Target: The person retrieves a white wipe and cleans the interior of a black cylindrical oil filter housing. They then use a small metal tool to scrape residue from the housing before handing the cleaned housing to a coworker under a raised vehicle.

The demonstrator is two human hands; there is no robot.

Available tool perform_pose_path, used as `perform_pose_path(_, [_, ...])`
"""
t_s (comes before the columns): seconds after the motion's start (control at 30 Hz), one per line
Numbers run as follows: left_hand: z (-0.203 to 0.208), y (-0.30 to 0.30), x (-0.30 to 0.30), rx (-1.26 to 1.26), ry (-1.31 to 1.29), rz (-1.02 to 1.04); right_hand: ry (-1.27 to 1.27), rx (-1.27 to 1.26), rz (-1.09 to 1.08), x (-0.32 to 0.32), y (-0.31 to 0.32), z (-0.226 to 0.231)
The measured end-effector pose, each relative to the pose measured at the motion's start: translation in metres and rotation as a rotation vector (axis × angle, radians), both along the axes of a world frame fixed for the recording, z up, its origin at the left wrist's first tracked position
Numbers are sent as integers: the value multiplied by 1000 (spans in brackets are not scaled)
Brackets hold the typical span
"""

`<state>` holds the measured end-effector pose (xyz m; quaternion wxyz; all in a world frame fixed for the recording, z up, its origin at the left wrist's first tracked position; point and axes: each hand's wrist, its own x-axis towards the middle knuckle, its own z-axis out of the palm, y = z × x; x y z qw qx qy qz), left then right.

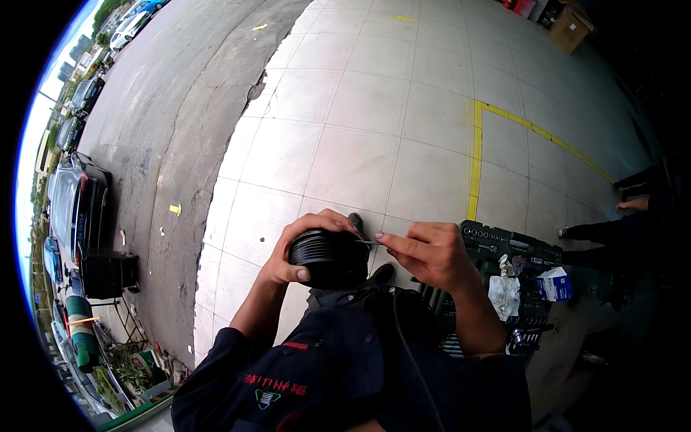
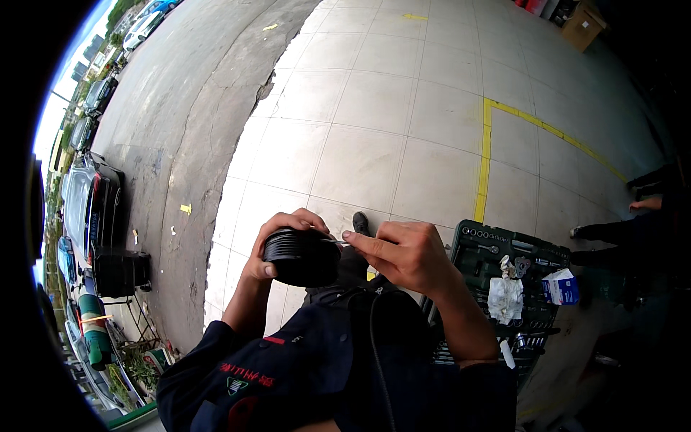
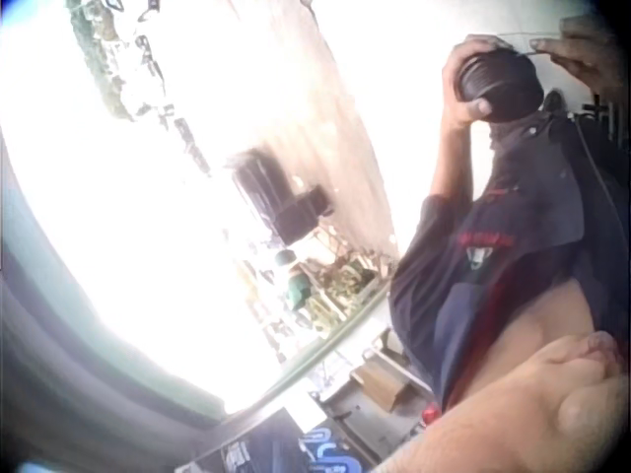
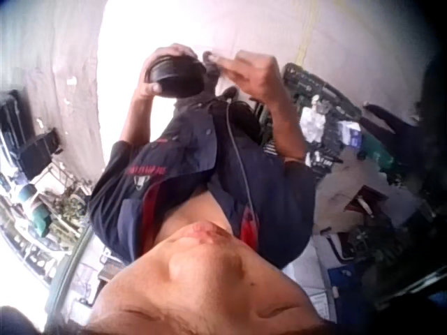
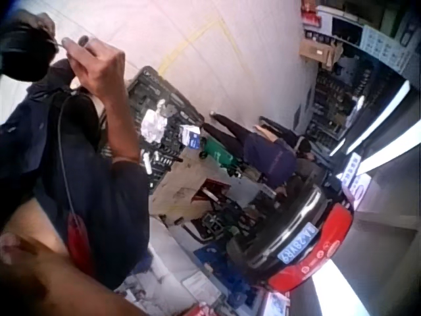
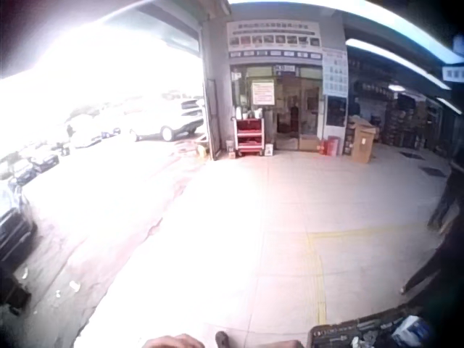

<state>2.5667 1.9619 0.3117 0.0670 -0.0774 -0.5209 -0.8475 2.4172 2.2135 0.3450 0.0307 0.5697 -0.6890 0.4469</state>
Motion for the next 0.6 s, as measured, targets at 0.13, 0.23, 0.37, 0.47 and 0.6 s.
perform_pose_path(0.13, [-3,-5,37,159,3,74,-9,-22,144,11,-32,1])
perform_pose_path(0.23, [-5,-16,54,254,47,96,-31,-38,222,17,-61,3])
perform_pose_path(0.37, [-7,-39,69,352,133,105,-8,-43,262,25,-101,8])
perform_pose_path(0.47, [-9,-69,80,341,182,111,-11,-37,318,30,-138,13])
perform_pose_path(0.6, [-9,-116,102,274,187,145,48,17,372,42,-188,26])
